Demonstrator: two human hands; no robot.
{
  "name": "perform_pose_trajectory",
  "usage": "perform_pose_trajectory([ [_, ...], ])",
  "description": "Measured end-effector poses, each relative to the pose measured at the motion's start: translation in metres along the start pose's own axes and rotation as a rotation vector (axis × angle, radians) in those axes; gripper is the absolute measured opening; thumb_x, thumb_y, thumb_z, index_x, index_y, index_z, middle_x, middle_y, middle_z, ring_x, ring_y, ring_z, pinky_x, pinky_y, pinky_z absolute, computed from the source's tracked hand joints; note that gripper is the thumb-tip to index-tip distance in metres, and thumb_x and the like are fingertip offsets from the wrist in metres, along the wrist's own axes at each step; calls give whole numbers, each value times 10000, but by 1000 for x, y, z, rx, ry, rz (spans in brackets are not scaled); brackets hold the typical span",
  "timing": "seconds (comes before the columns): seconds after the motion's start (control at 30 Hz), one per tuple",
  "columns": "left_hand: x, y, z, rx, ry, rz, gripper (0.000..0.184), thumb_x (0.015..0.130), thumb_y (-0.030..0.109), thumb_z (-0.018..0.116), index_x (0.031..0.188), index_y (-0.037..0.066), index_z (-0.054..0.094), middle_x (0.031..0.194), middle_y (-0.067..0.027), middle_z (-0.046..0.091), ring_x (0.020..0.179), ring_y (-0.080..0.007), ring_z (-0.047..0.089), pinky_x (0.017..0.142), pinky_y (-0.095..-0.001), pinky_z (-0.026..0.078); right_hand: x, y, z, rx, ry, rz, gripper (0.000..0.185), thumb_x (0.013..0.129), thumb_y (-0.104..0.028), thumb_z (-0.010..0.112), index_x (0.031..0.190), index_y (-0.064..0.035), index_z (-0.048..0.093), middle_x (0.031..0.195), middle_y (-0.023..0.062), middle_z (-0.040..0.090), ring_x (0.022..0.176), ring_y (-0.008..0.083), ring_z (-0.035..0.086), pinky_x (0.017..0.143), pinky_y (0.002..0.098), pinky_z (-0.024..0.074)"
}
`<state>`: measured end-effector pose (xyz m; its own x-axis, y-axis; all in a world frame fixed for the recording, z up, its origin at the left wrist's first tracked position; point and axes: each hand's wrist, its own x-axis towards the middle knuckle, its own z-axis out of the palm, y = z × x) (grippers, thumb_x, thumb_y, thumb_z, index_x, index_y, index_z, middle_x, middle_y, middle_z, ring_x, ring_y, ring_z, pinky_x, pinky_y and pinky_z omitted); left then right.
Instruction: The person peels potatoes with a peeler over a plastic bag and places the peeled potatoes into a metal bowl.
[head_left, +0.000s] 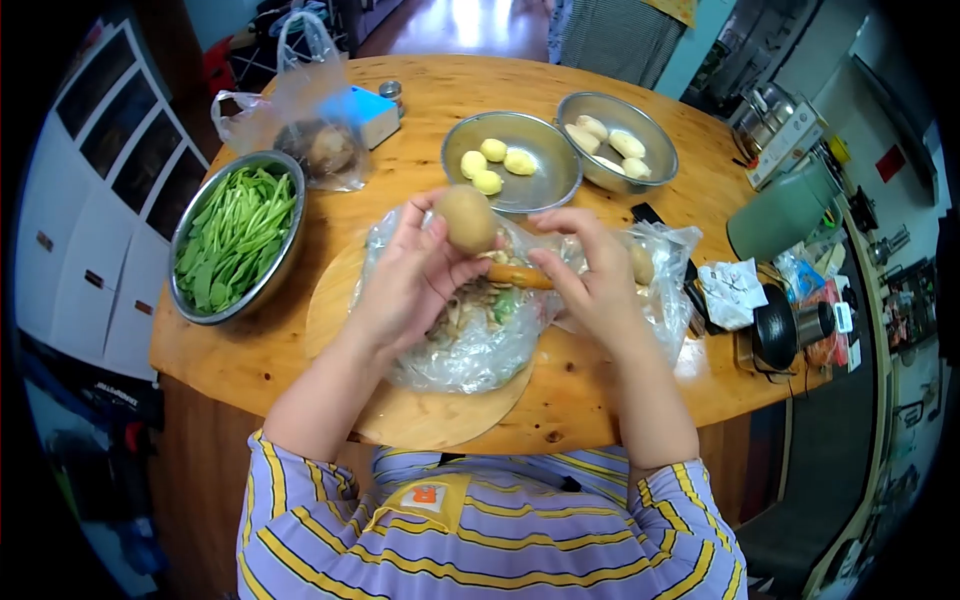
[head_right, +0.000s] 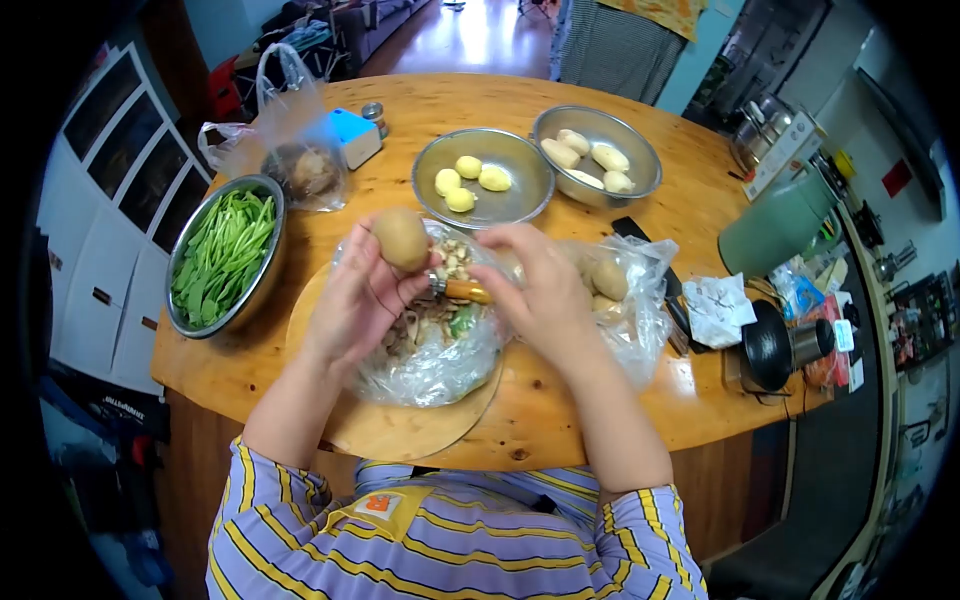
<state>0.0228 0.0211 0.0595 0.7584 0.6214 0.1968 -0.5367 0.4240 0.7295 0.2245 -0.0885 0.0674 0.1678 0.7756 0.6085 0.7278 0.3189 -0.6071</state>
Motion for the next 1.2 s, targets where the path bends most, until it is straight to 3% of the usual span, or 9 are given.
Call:
perform_pose_trajectory([
  [0.17, 2, 10, -30, 95, 151, 92, 484, 1059, 355, 566, 1450, 169, 351, 1288, -106, 570, 1138, -253, 647, 932, -330, 557, -11, 16, 10, -240, -386, -50, 288, 892, -101, 692, 1180, -100, 676, 1092, 139, 715, 1032, 347, 655, 900, 456, 518],
  [0.43, -6, 0, -26, 105, 165, 299, 519, 1045, 327, 575, 1460, 194, 292, 1376, -189, 538, 1076, -230, 622, 850, -292, 501, -23, 9, 0, -288, -215, -57, 360, 861, -38, 687, 1206, -140, 686, 1101, 101, 670, 1006, 335, 638, 903, 443, 492],
  [0.57, -13, -4, -20, 449, 292, 396, 348, 1036, 195, 551, 1355, 138, 426, 1334, -144, 525, 1141, -204, 552, 949, -335, 469, -23, -5, -6, -391, -132, -81, 410, 830, -16, 705, 1211, -167, 699, 1087, 80, 662, 993, 308, 636, 879, 423, 479],
  [0.7, -6, -11, -43, 1288, 194, 741, 317, 937, 88, 631, 1217, 75, 482, 1173, -87, 478, 1098, -192, 471, 1002, -353, 404, -26, -2, -4, -484, 49, -139, 445, 792, 5, 727, 1196, -180, 726, 1078, 61, 653, 978, 262, 628, 828, 391, 450],
  [0.83, -14, -20, -29, 900, 216, 523, 310, 941, 107, 634, 1197, 83, 461, 1219, -93, 463, 1181, -201, 439, 1094, -358, 324, -28, 3, 2, -468, 179, -220, 450, 777, -1, 740, 1185, -189, 737, 1079, 52, 648, 975, 250, 626, 819, 391, 444],
  [0.93, -10, -18, -25, 929, 306, 520, 382, 889, 33, 744, 1147, 92, 468, 1126, -32, 458, 990, -104, 477, 801, -245, 454, -31, 1, 1, -467, 152, -247, 449, 771, -5, 737, 1176, -200, 742, 1082, 49, 644, 977, 244, 627, 815, 388, 442],
  [1.0, -9, -18, -20, 817, 331, 463, 396, 883, 8, 749, 1139, 97, 461, 1108, -21, 461, 951, -84, 483, 750, -223, 454, -31, -2, -2, -466, 125, -267, 451, 768, -8, 733, 1174, -205, 743, 1084, 48, 641, 977, 243, 627, 816, 386, 442],
  [1.13, -10, -20, -24, 808, 315, 429, 408, 879, -49, 694, 1163, 94, 438, 1198, -60, 457, 1156, -159, 449, 1059, -308, 356, -30, -6, -7, -509, 124, -285, 446, 768, -14, 732, 1170, -206, 744, 1083, 57, 640, 977, 249, 628, 820, 381, 443],
  [1.2, -10, -20, -21, 665, 336, 340, 448, 866, -53, 715, 1176, 103, 431, 1203, -60, 454, 1161, -148, 449, 1050, -300, 368, -29, -4, -9, -529, 183, -271, 438, 770, -3, 736, 1163, -197, 746, 1084, 62, 641, 975, 251, 629, 823, 378, 444],
])
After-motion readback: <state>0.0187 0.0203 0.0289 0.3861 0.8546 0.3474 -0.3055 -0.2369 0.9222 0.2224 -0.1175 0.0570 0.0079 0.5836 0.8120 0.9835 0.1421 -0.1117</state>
